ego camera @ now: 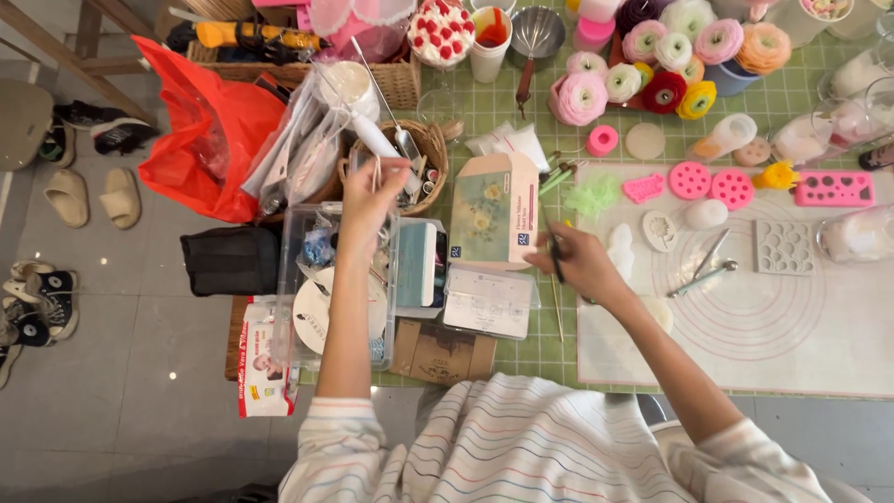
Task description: Assemble decorative wax components and sticks to create a candle arrangement.
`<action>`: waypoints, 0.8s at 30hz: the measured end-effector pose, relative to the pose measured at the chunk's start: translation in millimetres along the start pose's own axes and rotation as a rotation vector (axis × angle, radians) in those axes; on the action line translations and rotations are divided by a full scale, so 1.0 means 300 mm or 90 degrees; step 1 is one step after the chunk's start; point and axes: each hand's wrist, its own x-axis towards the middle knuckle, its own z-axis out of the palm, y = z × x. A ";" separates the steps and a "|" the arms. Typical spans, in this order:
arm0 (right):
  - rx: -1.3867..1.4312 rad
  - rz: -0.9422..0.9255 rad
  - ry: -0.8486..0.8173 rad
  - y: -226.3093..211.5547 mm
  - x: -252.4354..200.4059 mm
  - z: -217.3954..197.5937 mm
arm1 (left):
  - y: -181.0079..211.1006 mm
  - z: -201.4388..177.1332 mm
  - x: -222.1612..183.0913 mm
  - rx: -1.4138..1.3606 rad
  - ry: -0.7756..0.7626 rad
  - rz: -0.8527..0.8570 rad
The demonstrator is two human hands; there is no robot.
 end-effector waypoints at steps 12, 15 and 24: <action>-0.324 0.098 0.083 0.359 -0.166 0.090 | -0.183 -0.133 0.353 0.808 0.220 -0.091; -0.393 0.152 0.079 0.420 -0.183 0.151 | -0.229 -0.103 0.390 0.863 0.209 -0.099; -0.406 0.200 0.014 0.600 -0.192 0.288 | -0.296 -0.110 0.446 0.832 0.261 -0.156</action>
